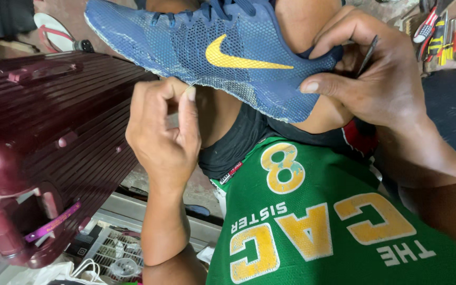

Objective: The person uses a metal tool to scrape and clean the sole and side of a blue sneaker, then applies glue from a small bottle to the sole area.

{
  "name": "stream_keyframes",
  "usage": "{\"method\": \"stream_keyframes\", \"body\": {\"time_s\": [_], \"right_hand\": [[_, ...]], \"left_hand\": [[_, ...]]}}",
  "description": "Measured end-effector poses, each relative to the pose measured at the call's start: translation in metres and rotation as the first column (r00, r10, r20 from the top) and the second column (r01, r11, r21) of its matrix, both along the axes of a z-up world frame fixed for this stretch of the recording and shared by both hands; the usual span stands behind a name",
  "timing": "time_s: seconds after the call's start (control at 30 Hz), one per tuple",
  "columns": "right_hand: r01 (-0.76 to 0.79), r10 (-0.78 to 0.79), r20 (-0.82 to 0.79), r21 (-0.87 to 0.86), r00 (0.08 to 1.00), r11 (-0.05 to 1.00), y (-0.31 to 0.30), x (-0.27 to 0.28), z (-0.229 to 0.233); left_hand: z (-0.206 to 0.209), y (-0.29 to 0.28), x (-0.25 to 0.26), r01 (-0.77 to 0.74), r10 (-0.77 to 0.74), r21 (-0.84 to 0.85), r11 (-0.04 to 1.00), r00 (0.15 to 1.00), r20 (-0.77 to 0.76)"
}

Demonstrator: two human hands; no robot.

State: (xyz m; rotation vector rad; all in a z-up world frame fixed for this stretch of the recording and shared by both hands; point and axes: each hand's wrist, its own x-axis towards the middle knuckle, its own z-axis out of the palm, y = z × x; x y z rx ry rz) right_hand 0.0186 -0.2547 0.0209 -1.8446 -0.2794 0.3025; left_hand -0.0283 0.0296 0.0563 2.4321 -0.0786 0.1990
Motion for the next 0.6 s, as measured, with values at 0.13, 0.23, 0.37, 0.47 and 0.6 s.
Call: {"method": "stream_keyframes", "body": {"time_s": [0.13,0.23,0.37,0.47,0.6], "right_hand": [[-0.028,0.029,-0.006,0.054,1.000,0.998,0.001,0.004,0.000],[-0.026,0.028,-0.028,0.088,0.999,0.996,0.002,0.003,0.001],[0.019,-0.009,-0.095,0.106,0.995,0.994,0.004,0.004,0.001],[0.011,-0.003,-0.066,0.112,0.998,0.994,0.004,0.003,0.000],[0.024,-0.005,-0.103,0.188,0.995,0.982,0.004,0.003,-0.001]], "left_hand": [[-0.014,-0.004,-0.007,-0.028,0.005,0.140,0.990,0.986,0.165],[-0.026,-0.014,-0.007,-0.058,-0.008,0.219,0.974,0.958,0.288],[-0.033,-0.018,-0.005,-0.061,0.000,0.169,0.984,0.940,0.341],[-0.034,-0.019,-0.003,-0.037,0.005,0.080,0.996,0.932,0.361],[-0.032,-0.016,-0.002,-0.018,0.039,-0.069,0.997,0.949,0.313]]}}
